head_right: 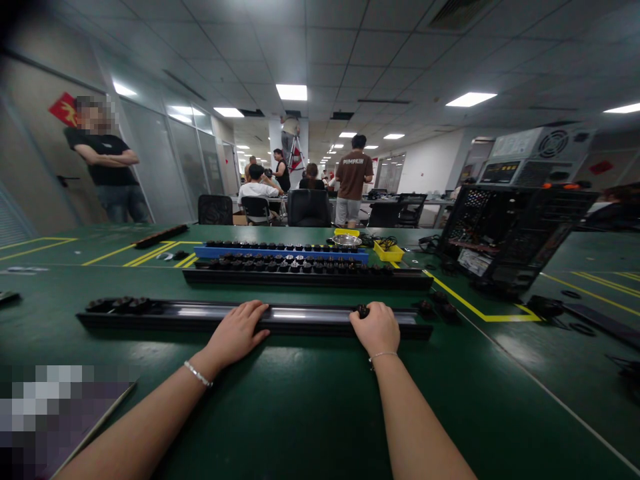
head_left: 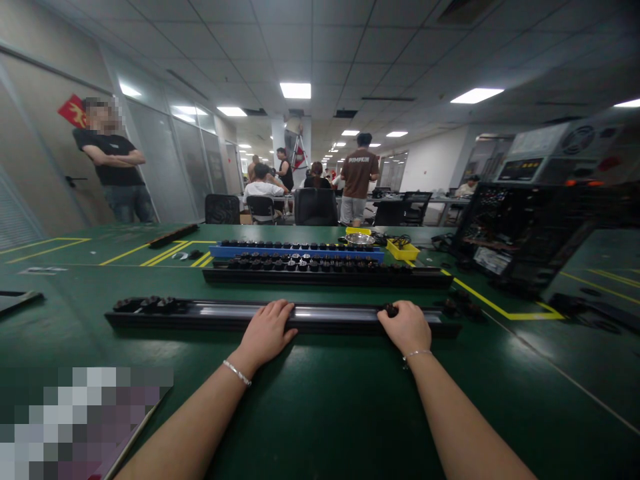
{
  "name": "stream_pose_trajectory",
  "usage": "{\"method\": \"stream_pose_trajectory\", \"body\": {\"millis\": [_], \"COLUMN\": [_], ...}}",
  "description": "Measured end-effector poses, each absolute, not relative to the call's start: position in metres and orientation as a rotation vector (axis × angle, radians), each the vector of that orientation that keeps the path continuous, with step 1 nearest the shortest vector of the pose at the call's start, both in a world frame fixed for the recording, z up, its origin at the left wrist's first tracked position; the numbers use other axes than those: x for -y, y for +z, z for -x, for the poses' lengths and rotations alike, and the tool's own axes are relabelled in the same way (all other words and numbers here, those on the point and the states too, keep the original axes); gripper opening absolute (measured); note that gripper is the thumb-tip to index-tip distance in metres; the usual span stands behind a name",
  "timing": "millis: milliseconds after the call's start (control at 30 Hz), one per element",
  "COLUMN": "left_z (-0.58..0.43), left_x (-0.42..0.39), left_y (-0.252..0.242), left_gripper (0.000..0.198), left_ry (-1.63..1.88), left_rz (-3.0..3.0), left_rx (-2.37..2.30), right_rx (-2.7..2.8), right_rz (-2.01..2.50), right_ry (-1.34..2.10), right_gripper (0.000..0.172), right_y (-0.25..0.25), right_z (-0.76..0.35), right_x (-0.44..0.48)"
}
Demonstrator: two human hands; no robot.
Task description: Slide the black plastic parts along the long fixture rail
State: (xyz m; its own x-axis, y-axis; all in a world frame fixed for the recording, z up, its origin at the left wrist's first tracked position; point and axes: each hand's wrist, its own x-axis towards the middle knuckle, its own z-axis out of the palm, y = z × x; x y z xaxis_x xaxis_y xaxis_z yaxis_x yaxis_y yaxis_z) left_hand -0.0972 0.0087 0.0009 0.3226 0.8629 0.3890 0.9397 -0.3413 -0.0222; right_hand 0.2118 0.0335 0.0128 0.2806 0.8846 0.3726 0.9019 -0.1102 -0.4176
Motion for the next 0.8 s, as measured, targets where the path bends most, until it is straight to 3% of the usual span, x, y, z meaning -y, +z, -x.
{"method": "stream_pose_trajectory", "body": {"millis": [800], "left_z": [0.0982], "left_x": [-0.011], "left_y": [-0.001], "left_gripper": [0.051], "left_ry": [-0.459], "left_rz": [2.36], "left_rx": [1.647], "right_rx": [1.522], "right_rz": [2.029], "right_ry": [-0.123], "right_gripper": [0.028], "right_y": [0.0089], "right_z": [-0.2214], "right_x": [-0.0365]}}
